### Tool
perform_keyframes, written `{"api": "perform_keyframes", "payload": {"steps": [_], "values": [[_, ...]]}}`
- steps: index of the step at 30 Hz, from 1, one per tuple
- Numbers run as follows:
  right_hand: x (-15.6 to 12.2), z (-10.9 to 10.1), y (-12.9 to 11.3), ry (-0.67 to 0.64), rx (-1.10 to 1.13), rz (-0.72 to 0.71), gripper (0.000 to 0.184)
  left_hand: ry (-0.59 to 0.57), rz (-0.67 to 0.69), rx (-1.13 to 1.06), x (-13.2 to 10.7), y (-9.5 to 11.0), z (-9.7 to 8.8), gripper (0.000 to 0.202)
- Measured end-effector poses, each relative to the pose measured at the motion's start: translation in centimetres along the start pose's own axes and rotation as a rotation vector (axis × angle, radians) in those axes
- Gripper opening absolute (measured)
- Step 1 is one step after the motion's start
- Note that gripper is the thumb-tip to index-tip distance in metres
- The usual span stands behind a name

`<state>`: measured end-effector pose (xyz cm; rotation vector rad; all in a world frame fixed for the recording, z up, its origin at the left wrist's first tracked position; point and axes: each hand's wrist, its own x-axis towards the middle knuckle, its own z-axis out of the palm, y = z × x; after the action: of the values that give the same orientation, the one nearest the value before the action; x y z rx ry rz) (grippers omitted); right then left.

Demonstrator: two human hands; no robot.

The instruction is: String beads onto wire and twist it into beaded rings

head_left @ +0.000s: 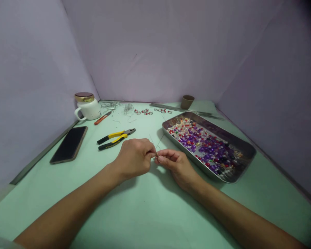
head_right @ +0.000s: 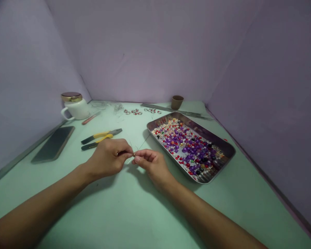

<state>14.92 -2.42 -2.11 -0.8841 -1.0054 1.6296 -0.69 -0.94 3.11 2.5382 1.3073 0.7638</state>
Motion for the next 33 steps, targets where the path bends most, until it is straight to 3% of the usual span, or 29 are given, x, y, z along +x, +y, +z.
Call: {"api": "perform_keyframes", "payload": {"steps": [9, 17, 23, 27, 33], "values": [[0.2, -0.3, 0.3, -0.046, 0.001, -0.015, 0.026, 0.014, 0.101, 0.094, -0.2, -0.4, 0.2, 0.016], [0.0, -0.1, 0.0, 0.044, -0.052, -0.011, 0.018, 0.002, 0.135, 0.152, -0.3, -0.1, 0.3, 0.015], [-0.3, 0.0, -0.7, 0.068, -0.182, -0.014, 0.016, 0.117, 0.373, 0.413, -0.4, 0.2, 0.3, 0.016], [-0.3, 0.1, -0.8, 0.060, -0.234, -0.001, 0.016, 0.039, 0.503, 0.512, -0.2, 0.1, -0.1, 0.015], [-0.3, 0.2, -1.1, 0.035, -0.294, 0.020, 0.014, -0.077, 0.550, 0.551, 0.2, -0.1, -0.6, 0.014]]}}
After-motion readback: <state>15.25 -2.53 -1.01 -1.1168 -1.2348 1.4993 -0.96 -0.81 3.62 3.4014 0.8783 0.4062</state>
